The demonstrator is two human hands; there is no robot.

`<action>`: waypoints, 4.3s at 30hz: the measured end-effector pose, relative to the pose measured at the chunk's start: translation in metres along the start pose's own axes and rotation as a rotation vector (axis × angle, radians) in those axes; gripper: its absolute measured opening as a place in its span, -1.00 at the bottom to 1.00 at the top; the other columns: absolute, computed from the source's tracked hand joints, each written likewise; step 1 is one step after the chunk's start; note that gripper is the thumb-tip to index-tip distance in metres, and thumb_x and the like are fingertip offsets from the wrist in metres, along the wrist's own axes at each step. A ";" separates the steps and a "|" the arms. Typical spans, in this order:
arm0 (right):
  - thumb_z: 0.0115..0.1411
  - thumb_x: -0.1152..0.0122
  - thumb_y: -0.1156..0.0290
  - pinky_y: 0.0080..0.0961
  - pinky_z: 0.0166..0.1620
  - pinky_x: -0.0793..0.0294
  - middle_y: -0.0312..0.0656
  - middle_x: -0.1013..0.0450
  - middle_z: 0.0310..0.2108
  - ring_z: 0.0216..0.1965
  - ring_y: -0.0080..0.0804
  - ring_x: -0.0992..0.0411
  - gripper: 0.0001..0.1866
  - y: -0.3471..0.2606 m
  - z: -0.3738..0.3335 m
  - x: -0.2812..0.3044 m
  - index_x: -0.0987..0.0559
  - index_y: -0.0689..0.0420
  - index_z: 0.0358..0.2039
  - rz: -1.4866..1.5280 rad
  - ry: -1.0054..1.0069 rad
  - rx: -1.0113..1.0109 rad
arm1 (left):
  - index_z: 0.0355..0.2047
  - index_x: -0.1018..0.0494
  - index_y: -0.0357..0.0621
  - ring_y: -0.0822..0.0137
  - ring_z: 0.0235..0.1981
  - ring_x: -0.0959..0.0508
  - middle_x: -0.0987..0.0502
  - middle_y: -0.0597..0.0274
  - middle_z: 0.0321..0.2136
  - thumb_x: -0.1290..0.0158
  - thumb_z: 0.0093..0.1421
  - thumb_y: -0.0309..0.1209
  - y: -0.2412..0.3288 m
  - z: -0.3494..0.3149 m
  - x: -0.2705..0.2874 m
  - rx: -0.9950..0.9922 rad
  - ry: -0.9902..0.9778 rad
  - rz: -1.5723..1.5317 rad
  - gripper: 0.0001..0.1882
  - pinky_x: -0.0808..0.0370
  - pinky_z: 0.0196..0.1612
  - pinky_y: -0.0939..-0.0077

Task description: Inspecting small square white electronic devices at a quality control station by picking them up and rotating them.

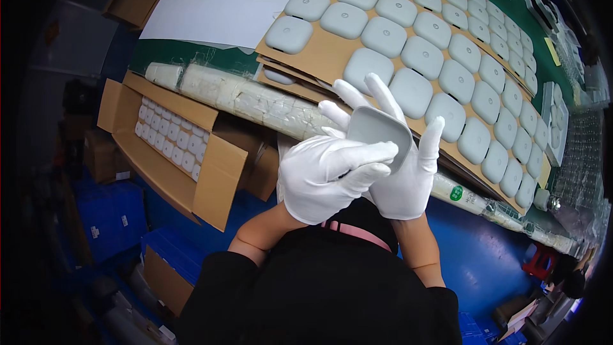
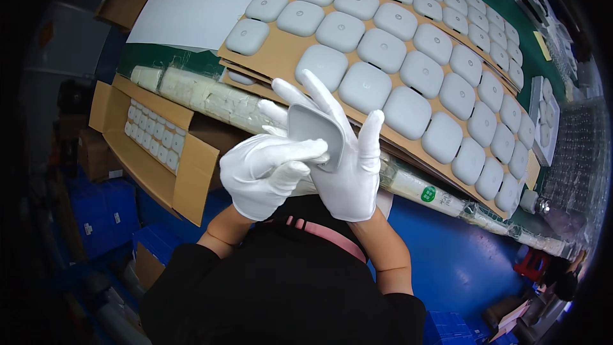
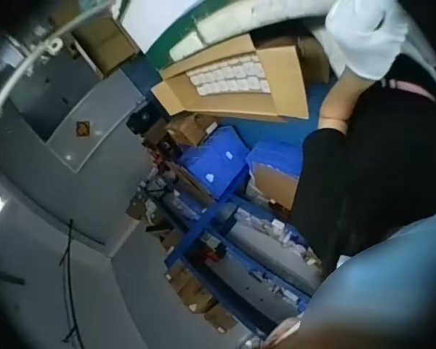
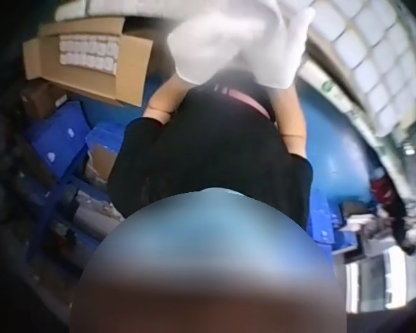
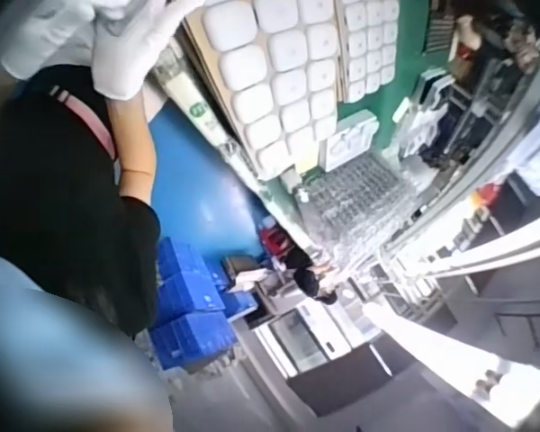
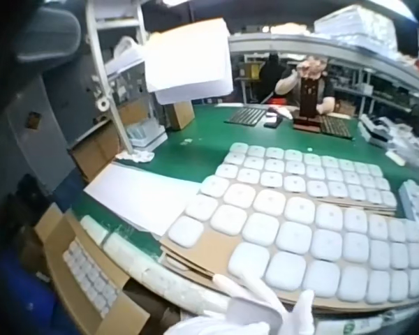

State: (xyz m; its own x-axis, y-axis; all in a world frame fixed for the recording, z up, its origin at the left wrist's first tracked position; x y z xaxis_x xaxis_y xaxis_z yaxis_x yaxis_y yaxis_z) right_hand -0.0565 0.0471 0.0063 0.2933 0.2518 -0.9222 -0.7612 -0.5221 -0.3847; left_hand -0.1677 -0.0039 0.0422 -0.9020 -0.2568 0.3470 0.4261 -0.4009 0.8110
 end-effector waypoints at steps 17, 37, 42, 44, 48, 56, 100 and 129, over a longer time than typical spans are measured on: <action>0.31 0.36 -0.36 0.12 0.44 0.20 0.19 0.19 0.44 0.45 0.22 0.23 -0.06 -0.020 0.004 0.003 0.05 0.14 0.44 0.522 0.049 -0.107 | -0.47 -0.59 -0.25 0.40 -0.65 -0.49 -0.61 0.19 -0.64 0.34 0.48 0.02 -0.035 -0.023 0.004 0.015 0.367 -0.430 -0.30 -0.49 -0.41 0.58; -0.15 -0.49 0.33 -0.12 0.27 -0.20 -0.09 -0.31 0.21 0.17 -0.06 -0.29 -0.15 0.016 0.044 -0.029 -0.39 0.14 0.22 -2.117 -0.109 0.465 | 0.00 -0.45 -0.45 0.49 -0.25 -0.51 -0.56 0.09 -0.22 0.09 0.43 -0.29 -0.064 -0.003 0.031 0.668 0.314 -0.742 -0.61 -0.45 -0.20 0.71; -0.12 -0.48 0.35 -0.18 0.18 -0.26 -0.12 -0.37 0.13 0.08 -0.12 -0.35 -0.23 0.017 0.062 -0.039 -0.44 0.18 0.17 -2.060 -0.143 0.595 | -0.06 -0.49 -0.42 0.55 -0.29 -0.50 -0.58 0.12 -0.24 0.09 0.44 -0.26 -0.070 0.007 0.040 0.655 0.388 -0.679 -0.61 -0.45 -0.24 0.75; -0.12 -0.47 0.36 -0.17 0.22 -0.25 -0.08 -0.37 0.12 0.06 -0.09 -0.36 -0.25 0.015 0.071 -0.030 -0.43 0.20 0.14 -2.031 -0.096 0.612 | -0.07 -0.49 -0.40 0.56 -0.30 -0.51 -0.58 0.11 -0.24 0.08 0.43 -0.24 -0.074 0.015 0.052 0.644 0.361 -0.624 -0.60 -0.45 -0.24 0.75; -0.12 -0.45 0.38 -0.16 0.27 -0.24 -0.05 -0.39 0.09 0.04 -0.09 -0.38 -0.28 0.009 0.089 -0.025 -0.43 0.22 0.12 -2.065 -0.062 0.643 | -0.01 -0.50 -0.27 0.42 -0.29 -0.58 -0.62 0.10 -0.23 -0.19 0.23 -0.20 -0.089 0.042 0.084 0.672 0.499 0.148 -0.56 -0.51 -0.16 0.63; -0.07 -0.40 0.41 -0.09 0.33 -0.19 -0.07 -0.45 0.01 -0.02 -0.18 -0.45 -0.40 0.011 0.104 -0.024 -0.45 0.24 0.02 -2.248 -0.144 0.694 | 0.04 -0.49 -0.19 0.07 -0.18 -0.58 -0.61 0.03 -0.14 -0.33 -0.02 -0.19 -0.121 0.078 0.079 0.288 0.314 0.781 -0.38 -0.48 0.01 0.25; 0.08 -0.37 0.55 -0.50 0.08 -0.50 -0.13 -0.56 -0.04 -0.09 -0.42 -0.53 -0.47 -0.015 0.017 -0.029 -0.53 0.17 0.11 -1.450 0.184 0.511 | 0.10 -0.47 -0.25 0.44 -0.26 -0.61 -0.63 0.15 -0.09 -0.33 -0.07 -0.65 -0.019 0.017 0.050 0.105 0.182 0.052 -0.35 -0.59 -0.15 0.61; 0.31 -0.08 0.40 -0.57 0.10 -0.37 -0.12 -0.47 0.03 -0.01 -0.48 -0.38 -0.59 -0.044 -0.007 -0.017 -0.51 0.20 0.15 -0.939 0.320 0.106 | 0.14 -0.31 -0.49 0.23 -0.17 -0.64 -0.54 -0.10 -0.07 0.06 0.42 -0.28 -0.019 -0.006 -0.008 0.633 0.104 -0.985 -0.52 -0.62 -0.06 0.46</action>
State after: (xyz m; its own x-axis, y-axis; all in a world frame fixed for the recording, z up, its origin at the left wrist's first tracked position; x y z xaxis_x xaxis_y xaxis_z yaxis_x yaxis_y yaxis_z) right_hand -0.0236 0.0601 0.0388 0.9330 0.2856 -0.2192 -0.1841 -0.1447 -0.9722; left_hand -0.1684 0.0006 0.0218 -0.8003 -0.1623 -0.5773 -0.5893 0.0348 0.8072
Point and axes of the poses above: each hand's wrist, its own z-axis towards the middle knuckle, its own x-axis out of the back of the hand, y = z × x, the point moved 3 cm from there along z, towards the middle knuckle
